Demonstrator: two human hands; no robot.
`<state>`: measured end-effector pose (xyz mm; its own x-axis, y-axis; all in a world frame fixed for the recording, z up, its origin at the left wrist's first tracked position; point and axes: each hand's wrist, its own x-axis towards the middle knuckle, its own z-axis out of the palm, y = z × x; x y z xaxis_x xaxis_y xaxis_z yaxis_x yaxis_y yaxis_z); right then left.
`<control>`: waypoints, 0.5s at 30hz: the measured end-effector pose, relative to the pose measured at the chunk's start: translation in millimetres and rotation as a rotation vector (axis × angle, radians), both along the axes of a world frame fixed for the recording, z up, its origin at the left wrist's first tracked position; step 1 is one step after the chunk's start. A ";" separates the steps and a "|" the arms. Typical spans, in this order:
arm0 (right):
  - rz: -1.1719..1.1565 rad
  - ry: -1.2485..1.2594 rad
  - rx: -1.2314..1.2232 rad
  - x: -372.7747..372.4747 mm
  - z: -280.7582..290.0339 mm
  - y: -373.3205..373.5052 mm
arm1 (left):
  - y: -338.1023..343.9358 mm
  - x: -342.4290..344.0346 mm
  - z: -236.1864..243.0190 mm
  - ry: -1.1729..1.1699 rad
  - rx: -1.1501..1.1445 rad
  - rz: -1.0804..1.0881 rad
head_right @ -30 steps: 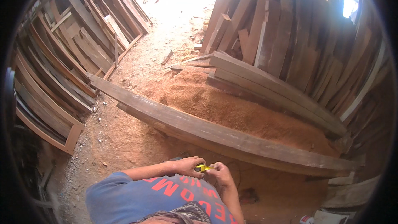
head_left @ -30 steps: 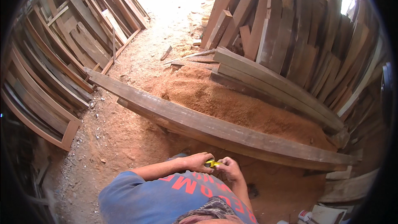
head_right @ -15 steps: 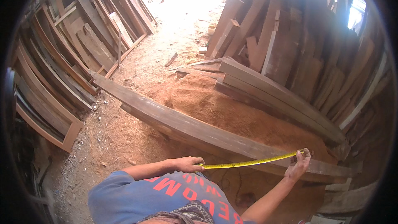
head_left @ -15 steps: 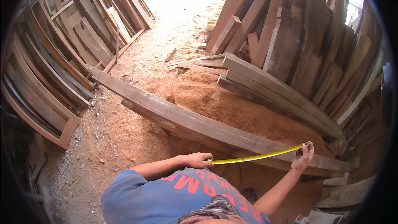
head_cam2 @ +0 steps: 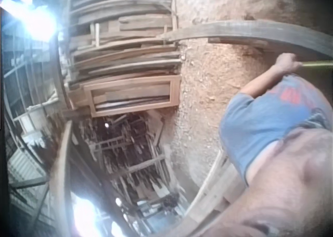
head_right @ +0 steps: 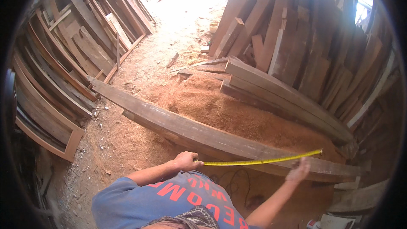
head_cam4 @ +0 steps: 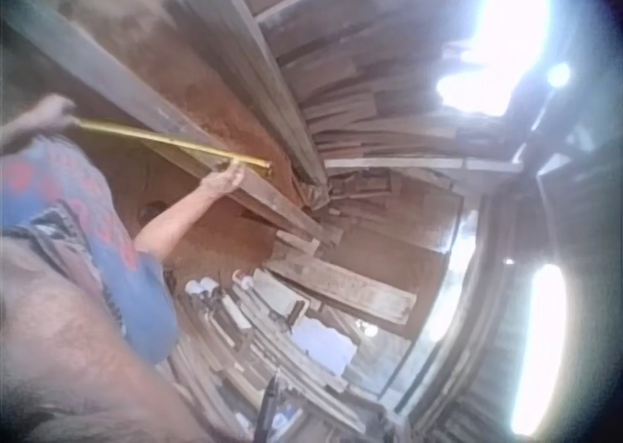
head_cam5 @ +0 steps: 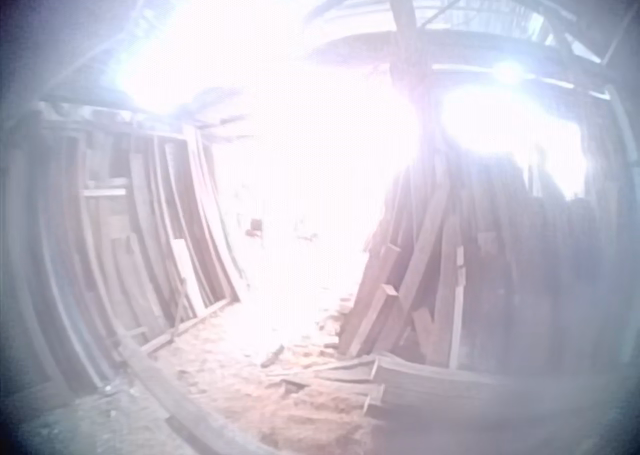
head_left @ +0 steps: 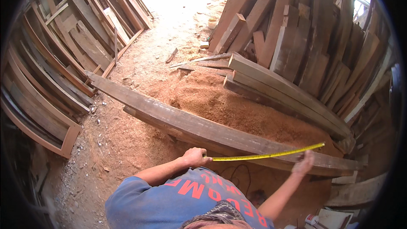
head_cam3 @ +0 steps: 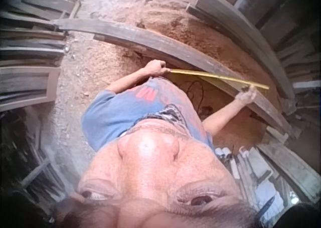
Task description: The person measures a long wooden plank with a tape measure and marks it with a pencil. They then use a circular saw to cut the plank into smaller sections. The person handles the cut pieces, moving them aside and stacking them with other wood.
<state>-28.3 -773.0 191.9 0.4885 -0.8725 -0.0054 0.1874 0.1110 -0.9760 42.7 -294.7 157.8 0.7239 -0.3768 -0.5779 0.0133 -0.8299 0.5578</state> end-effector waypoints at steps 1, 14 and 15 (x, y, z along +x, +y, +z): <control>0.123 0.045 0.019 -1.6 -19.8 21.5 | -1.1 4.0 -2.7 0.008 0.006 0.003; 0.442 0.312 0.264 11.4 -112.4 195.0 | 21.1 42.7 2.1 0.195 0.099 -0.083; 0.345 0.292 0.204 13.6 -109.9 167.8 | 42.4 41.6 -24.9 0.062 0.132 -0.101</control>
